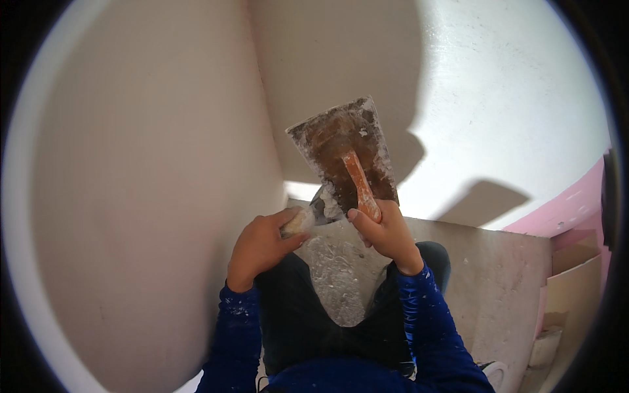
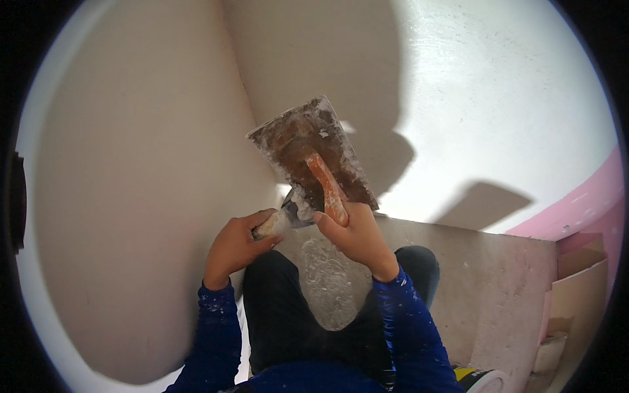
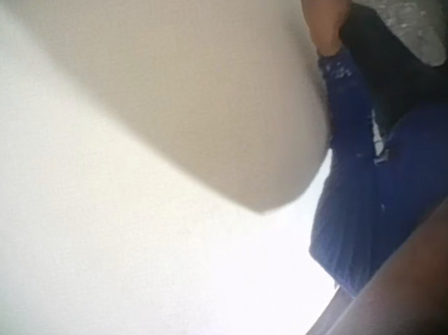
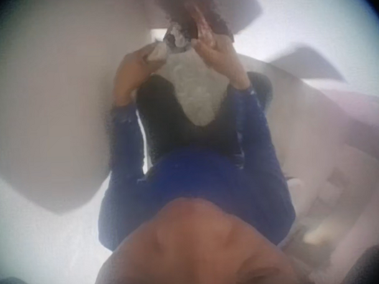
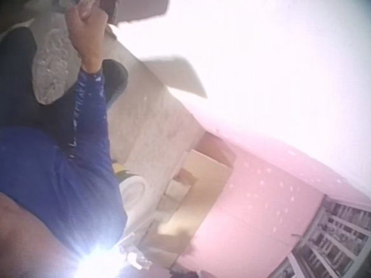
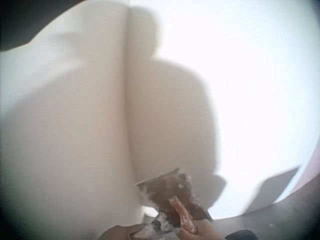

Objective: The person applies plaster to a wall using a trowel and a smaller scraper. They repeatedly scoop plaster from a bag on the floor and spread it onto the wall surface, smoothing it with the trowel.

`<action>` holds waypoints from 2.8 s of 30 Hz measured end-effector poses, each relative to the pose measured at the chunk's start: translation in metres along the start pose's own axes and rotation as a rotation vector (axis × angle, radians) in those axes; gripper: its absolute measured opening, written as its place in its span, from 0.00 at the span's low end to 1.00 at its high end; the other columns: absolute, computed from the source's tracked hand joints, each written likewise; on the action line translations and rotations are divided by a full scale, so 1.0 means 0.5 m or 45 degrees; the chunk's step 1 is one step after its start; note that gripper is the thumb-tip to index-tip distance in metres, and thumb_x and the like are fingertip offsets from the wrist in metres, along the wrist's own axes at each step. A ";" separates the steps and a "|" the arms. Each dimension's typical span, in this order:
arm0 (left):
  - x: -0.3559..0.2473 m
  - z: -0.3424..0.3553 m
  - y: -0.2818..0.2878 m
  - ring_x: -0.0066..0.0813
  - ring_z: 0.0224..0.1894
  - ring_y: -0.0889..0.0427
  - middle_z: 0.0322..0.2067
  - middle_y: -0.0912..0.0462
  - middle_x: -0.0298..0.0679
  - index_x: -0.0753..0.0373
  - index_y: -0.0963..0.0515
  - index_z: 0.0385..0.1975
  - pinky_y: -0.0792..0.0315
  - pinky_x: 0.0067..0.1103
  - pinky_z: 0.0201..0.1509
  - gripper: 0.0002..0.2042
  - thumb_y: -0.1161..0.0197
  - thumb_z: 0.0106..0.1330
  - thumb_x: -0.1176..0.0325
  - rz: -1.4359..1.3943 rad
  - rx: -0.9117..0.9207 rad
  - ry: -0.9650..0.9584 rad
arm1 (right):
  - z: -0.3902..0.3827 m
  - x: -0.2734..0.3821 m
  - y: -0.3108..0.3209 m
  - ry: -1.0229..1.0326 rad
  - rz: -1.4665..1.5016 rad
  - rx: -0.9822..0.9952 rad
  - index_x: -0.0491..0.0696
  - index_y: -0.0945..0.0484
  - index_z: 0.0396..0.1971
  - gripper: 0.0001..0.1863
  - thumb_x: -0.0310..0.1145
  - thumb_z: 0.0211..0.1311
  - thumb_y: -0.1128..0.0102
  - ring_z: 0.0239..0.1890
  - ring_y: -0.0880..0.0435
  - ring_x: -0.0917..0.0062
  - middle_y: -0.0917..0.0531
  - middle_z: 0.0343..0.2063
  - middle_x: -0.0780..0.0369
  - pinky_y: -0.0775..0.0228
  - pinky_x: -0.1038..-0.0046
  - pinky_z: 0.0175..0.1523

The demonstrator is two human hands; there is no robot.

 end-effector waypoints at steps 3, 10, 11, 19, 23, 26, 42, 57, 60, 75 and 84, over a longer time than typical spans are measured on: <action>-0.040 -0.017 0.005 0.42 0.33 0.14 0.36 0.15 0.55 0.62 0.21 0.56 0.23 0.27 0.43 0.26 0.29 0.57 0.61 0.157 -0.112 -0.171 | -0.007 -0.021 0.009 0.040 0.038 -0.092 0.48 0.30 0.20 0.19 0.42 0.69 0.40 0.12 0.31 0.87 0.29 0.11 0.70 0.40 0.81 0.19; -0.114 -0.045 0.010 0.45 0.29 0.14 0.32 0.15 0.54 0.61 0.21 0.56 0.23 0.28 0.40 0.26 0.28 0.57 0.61 0.215 -0.243 -0.222 | -0.044 -0.047 0.051 0.195 0.276 -0.295 0.47 0.30 0.22 0.17 0.39 0.70 0.42 0.13 0.31 0.85 0.28 0.12 0.68 0.40 0.80 0.19; -0.120 -0.054 0.008 0.43 0.29 0.14 0.31 0.15 0.54 0.61 0.21 0.56 0.23 0.27 0.39 0.26 0.28 0.57 0.62 0.201 -0.246 -0.215 | -0.050 -0.039 0.061 0.282 0.187 -0.338 0.46 0.29 0.22 0.17 0.38 0.70 0.42 0.13 0.31 0.85 0.28 0.13 0.67 0.40 0.80 0.19; 0.068 -0.063 -0.134 0.27 0.31 0.16 0.31 0.13 0.47 0.69 0.25 0.58 0.23 0.23 0.39 0.27 0.29 0.60 0.63 -0.589 -0.276 -0.097 | -0.023 0.003 0.092 0.571 0.097 -0.462 0.45 0.26 0.22 0.15 0.36 0.69 0.42 0.16 0.29 0.85 0.25 0.15 0.67 0.38 0.79 0.22; 0.237 -0.012 -0.304 0.21 0.25 0.22 0.28 0.16 0.42 0.71 0.28 0.61 0.25 0.21 0.33 0.30 0.28 0.61 0.61 -0.889 -0.131 0.294 | 0.079 -0.050 -0.001 0.435 0.471 -0.419 0.46 0.28 0.19 0.15 0.34 0.66 0.40 0.19 0.29 0.85 0.27 0.15 0.69 0.39 0.77 0.24; 0.288 0.010 -0.393 0.22 0.22 0.24 0.27 0.17 0.43 0.71 0.30 0.62 0.26 0.22 0.30 0.33 0.29 0.62 0.58 -0.881 0.006 0.340 | 0.203 -0.098 -0.063 0.283 0.474 -0.389 0.46 0.27 0.22 0.15 0.37 0.67 0.41 0.17 0.28 0.84 0.26 0.16 0.68 0.39 0.78 0.22; 0.244 0.070 -0.458 0.59 0.52 0.20 0.49 0.19 0.60 0.65 0.27 0.61 0.26 0.38 0.56 0.31 0.36 0.64 0.48 -0.315 -0.047 0.115 | 0.521 -0.159 -0.189 0.301 0.469 -0.561 0.45 0.25 0.24 0.15 0.40 0.65 0.40 0.17 0.26 0.81 0.26 0.16 0.66 0.32 0.75 0.23; 0.192 0.044 -0.439 0.41 0.33 0.13 0.36 0.14 0.53 0.67 0.29 0.63 0.22 0.28 0.37 0.30 0.31 0.63 0.58 -0.536 -0.035 0.211 | 0.381 -0.187 0.119 0.189 0.520 -0.807 0.43 0.22 0.22 0.16 0.38 0.66 0.42 0.16 0.25 0.82 0.24 0.15 0.66 0.34 0.75 0.22; 0.183 0.022 -0.430 0.23 0.24 0.20 0.29 0.16 0.38 0.66 0.27 0.61 0.26 0.22 0.26 0.25 0.32 0.66 0.63 -0.768 0.022 0.453 | 0.332 -0.203 0.250 0.131 0.633 -0.764 0.44 0.23 0.23 0.15 0.38 0.66 0.41 0.15 0.27 0.83 0.25 0.15 0.67 0.35 0.77 0.20; 0.129 -0.008 -0.360 0.14 0.17 0.31 0.20 0.26 0.28 0.62 0.23 0.46 0.35 0.16 0.19 0.11 0.35 0.68 0.66 -0.859 -0.016 0.447 | 0.077 -0.316 0.768 -0.015 0.493 -0.988 0.51 0.28 0.32 0.16 0.48 0.64 0.42 0.17 0.29 0.80 0.30 0.18 0.67 0.41 0.77 0.18; 0.121 -0.015 -0.410 0.15 0.17 0.30 0.19 0.26 0.29 0.63 0.24 0.48 0.34 0.16 0.18 0.11 0.37 0.70 0.66 -0.941 -0.039 0.410 | 0.090 -0.224 0.530 0.232 0.508 -0.539 0.44 0.21 0.39 0.14 0.42 0.69 0.42 0.23 0.20 0.78 0.21 0.26 0.64 0.28 0.76 0.25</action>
Point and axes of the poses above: each hand's wrist, its own z-axis towards the middle knuckle, its own y-axis out of the back of the hand, x = y × z, the point moved 4 cm from there along z, towards the middle knuckle
